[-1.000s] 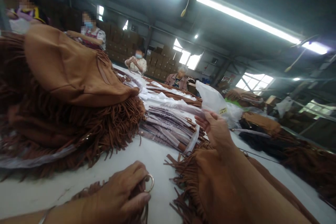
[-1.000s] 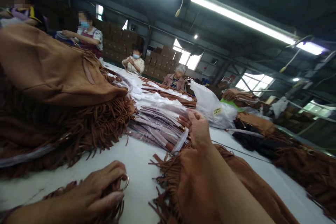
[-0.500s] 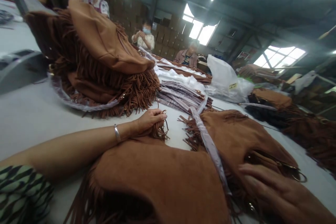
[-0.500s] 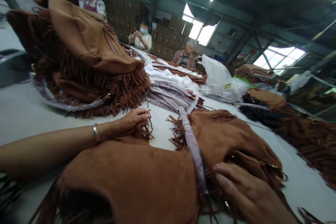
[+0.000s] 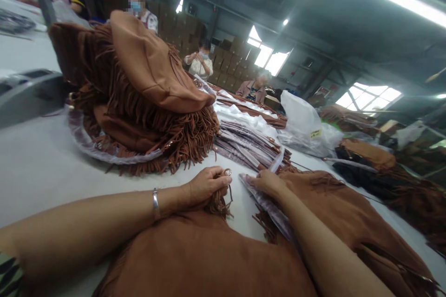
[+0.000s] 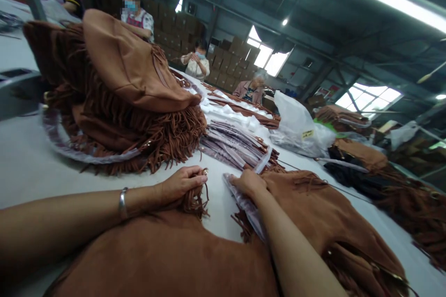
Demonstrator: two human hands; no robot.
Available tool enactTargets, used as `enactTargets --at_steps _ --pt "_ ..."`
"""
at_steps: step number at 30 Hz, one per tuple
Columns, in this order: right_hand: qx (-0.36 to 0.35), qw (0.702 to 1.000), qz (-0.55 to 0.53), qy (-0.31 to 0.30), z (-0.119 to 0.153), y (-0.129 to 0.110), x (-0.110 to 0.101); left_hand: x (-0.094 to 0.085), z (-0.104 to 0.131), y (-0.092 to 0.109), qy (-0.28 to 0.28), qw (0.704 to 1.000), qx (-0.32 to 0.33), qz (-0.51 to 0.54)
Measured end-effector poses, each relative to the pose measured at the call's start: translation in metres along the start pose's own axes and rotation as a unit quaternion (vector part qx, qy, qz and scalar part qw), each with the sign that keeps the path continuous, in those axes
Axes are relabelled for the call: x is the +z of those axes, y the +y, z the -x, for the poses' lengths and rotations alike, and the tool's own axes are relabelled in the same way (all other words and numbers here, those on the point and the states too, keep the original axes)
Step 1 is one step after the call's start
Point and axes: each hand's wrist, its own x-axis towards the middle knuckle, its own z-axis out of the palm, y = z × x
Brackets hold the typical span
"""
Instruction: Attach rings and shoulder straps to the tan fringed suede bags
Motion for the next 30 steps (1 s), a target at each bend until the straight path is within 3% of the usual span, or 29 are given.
enactTargets --at_steps 3,8,15,20,27,30 --pt "-0.014 0.997 -0.022 -0.076 0.001 -0.003 0.015 -0.003 -0.004 -0.001 0.012 1.000 -0.008 0.011" --pt "-0.073 0.978 -0.175 -0.083 0.023 -0.003 0.011 -0.007 -0.005 0.002 0.032 0.999 -0.011 0.018" --pt "-0.074 0.902 -0.411 -0.114 0.068 0.003 -0.004 -0.011 -0.001 0.009 0.064 0.997 0.018 -0.028" --pt "-0.024 0.848 -0.512 -0.136 0.074 0.005 -0.007 -0.010 0.003 0.016 0.054 0.992 0.057 -0.100" --pt "-0.049 0.862 -0.480 -0.155 0.074 -0.008 -0.011 -0.009 0.005 0.018 -0.088 0.975 0.099 -0.178" --pt "-0.063 0.878 -0.457 -0.128 0.078 -0.013 -0.012 -0.008 0.005 0.017 -0.105 0.963 0.122 -0.217"
